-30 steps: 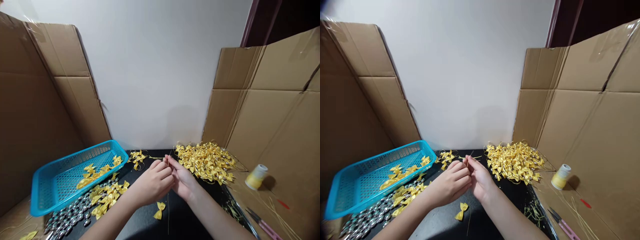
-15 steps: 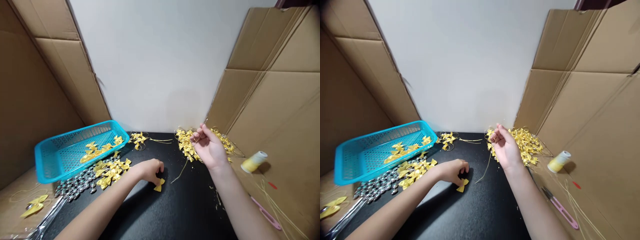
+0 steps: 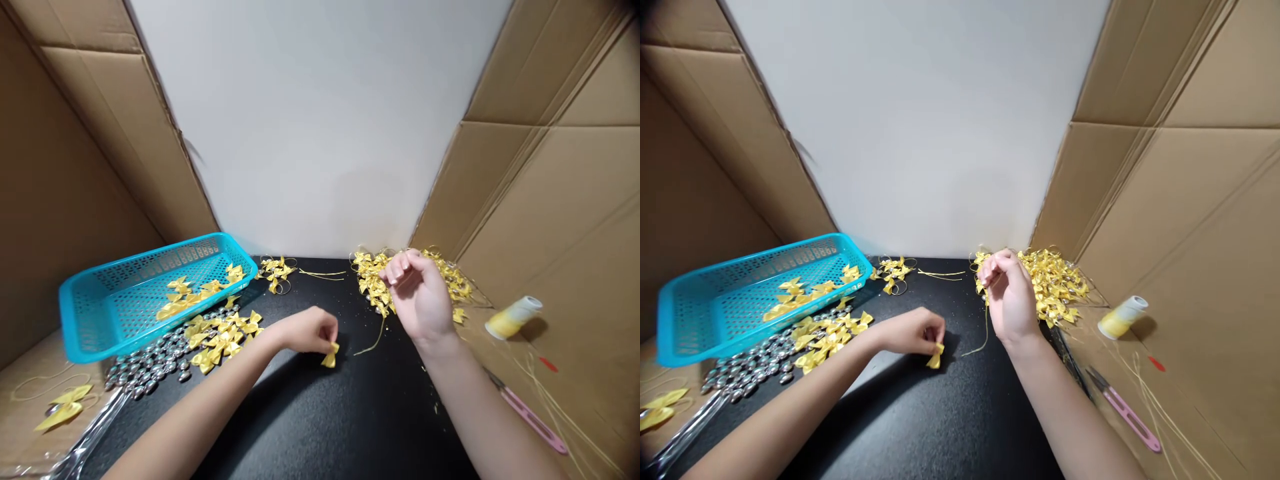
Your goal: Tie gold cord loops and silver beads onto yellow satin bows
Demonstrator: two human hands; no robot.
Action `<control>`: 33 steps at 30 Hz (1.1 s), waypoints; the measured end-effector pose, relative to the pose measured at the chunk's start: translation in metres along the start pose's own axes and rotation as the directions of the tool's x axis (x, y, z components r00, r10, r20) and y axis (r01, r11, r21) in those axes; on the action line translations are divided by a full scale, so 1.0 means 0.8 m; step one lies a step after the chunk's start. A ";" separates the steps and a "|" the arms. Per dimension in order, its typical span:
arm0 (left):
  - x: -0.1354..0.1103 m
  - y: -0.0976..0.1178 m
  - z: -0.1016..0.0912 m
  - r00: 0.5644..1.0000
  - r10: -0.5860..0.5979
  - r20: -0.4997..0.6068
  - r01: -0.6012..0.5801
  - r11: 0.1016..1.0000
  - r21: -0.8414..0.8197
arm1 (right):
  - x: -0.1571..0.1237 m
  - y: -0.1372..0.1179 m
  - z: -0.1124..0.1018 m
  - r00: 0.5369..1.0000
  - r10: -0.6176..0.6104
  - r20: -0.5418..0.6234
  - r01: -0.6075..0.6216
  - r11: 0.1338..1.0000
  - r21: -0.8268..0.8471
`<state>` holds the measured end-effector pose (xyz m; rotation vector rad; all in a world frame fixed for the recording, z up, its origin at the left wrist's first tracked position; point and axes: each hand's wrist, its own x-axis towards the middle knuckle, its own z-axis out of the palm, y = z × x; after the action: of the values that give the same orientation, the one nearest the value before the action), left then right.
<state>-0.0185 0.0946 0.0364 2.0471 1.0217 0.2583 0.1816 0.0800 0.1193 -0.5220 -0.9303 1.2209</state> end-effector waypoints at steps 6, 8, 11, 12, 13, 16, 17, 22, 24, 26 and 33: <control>-0.010 0.035 -0.025 0.825 -0.026 -0.565 -0.292 0.836 -0.465 | -0.002 0.024 -0.002 0.999 -0.028 0.032 0.032 0.993 -0.114; -0.013 0.046 -0.025 0.785 -0.125 -0.606 -0.357 0.709 -0.608 | -0.007 0.037 -0.002 0.997 -0.044 0.067 0.058 0.975 -0.216; -0.015 0.056 -0.021 0.799 -0.230 -0.556 -0.331 0.604 -0.725 | -0.015 0.053 -0.002 0.991 -0.058 0.124 0.100 0.923 -0.371; -0.016 0.058 -0.019 0.794 -0.263 -0.548 -0.334 0.564 -0.755 | -0.018 0.056 -0.001 0.987 -0.059 0.147 0.115 0.906 -0.408; -0.015 0.059 -0.018 0.786 -0.295 -0.543 -0.344 0.521 -0.781 | -0.021 0.058 0.000 0.984 -0.061 0.169 0.130 0.891 -0.436; -0.014 0.061 -0.015 0.766 -0.377 -0.522 -0.375 0.397 -0.838 | -0.027 0.061 0.003 0.970 -0.103 0.218 0.201 0.846 -0.494; -0.014 0.061 -0.015 0.764 -0.386 -0.517 -0.385 0.369 -0.846 | -0.028 0.063 0.005 0.963 -0.137 0.230 0.240 0.822 -0.517; -0.011 0.062 -0.010 0.767 -0.366 -0.526 -0.415 0.342 -0.843 | -0.033 0.076 0.005 0.938 -0.253 0.239 0.347 0.720 -0.601; -0.010 0.062 -0.008 0.790 -0.355 -0.500 -0.383 0.351 -0.854 | -0.033 0.081 0.003 0.941 -0.259 0.220 0.340 0.730 -0.593; -0.010 0.061 -0.006 0.804 -0.335 -0.492 -0.360 0.386 -0.850 | -0.032 0.085 0.002 0.946 -0.256 0.197 0.323 0.751 -0.576; -0.017 0.053 -0.024 0.849 -0.114 -0.517 -0.331 0.647 -0.687 | -0.024 0.077 0.000 0.957 -0.123 0.264 0.248 0.821 -0.514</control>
<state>-0.0127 0.0810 0.0831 1.2480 0.8598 1.1714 0.1459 0.0799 0.0654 -0.7321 -1.5034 0.8317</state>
